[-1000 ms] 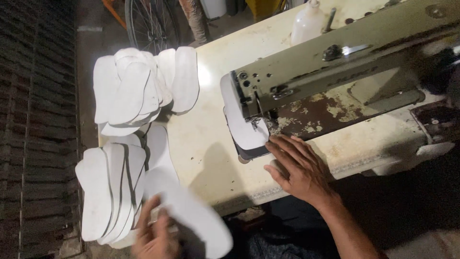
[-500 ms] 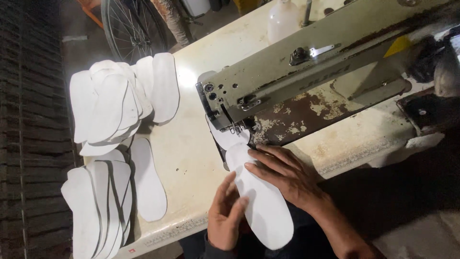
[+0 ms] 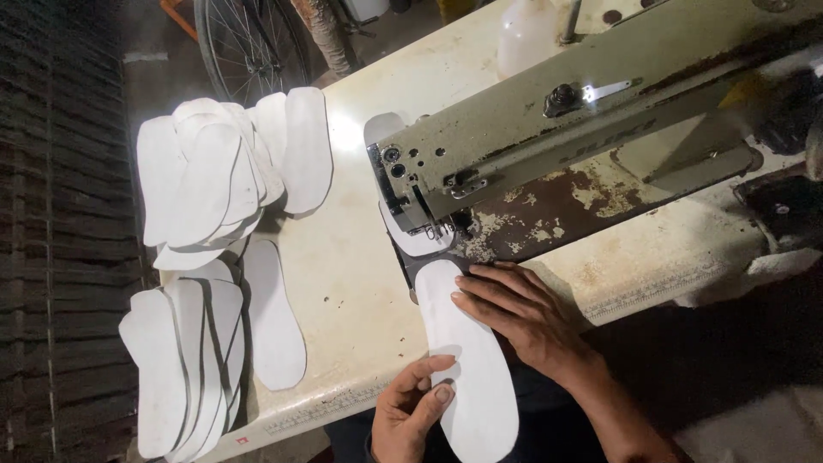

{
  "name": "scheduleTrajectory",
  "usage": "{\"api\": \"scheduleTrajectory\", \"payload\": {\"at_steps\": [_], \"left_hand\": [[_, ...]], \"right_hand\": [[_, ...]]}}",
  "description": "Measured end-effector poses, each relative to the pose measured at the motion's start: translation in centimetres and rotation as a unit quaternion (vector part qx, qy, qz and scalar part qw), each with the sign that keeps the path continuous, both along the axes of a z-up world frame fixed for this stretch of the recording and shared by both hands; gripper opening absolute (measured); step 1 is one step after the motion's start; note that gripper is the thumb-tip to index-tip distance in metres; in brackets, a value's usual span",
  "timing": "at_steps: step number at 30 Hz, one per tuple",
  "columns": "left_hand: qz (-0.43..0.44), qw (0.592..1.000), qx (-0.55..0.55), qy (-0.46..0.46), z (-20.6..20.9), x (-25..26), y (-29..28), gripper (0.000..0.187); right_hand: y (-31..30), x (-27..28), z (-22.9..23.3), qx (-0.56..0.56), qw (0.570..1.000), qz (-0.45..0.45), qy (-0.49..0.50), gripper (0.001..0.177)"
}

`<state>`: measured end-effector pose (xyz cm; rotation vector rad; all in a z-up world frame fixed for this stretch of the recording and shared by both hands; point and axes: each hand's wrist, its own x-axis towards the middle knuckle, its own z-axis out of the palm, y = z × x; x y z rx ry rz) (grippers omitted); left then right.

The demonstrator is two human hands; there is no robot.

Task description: Stitching the edges of shoe insoles using an industrial sewing machine

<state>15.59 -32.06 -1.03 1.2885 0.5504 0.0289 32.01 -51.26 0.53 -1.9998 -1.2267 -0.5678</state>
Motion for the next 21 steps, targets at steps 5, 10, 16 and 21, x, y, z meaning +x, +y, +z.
{"api": "scheduleTrajectory", "payload": {"at_steps": [5,10,16,21], "left_hand": [[-0.012,0.996,-0.037,-0.084,-0.1,0.6,-0.1,0.035],[0.005,0.997,-0.065,-0.047,1.1,1.2,-0.3,0.041],[-0.011,0.994,-0.076,-0.083,1.3,2.0,-0.5,0.044],[0.017,0.99,-0.098,-0.098,1.3,2.9,-0.9,0.046]], "right_hand": [[0.0,0.0,-0.5,-0.002,1.0,0.003,0.012,0.03],[0.0,-0.2,0.2,0.013,1.0,-0.003,0.006,0.031],[-0.3,-0.1,0.1,-0.01,1.0,0.002,0.023,0.035],[-0.3,-0.2,-0.1,-0.003,0.999,0.006,0.032,0.039]]}}
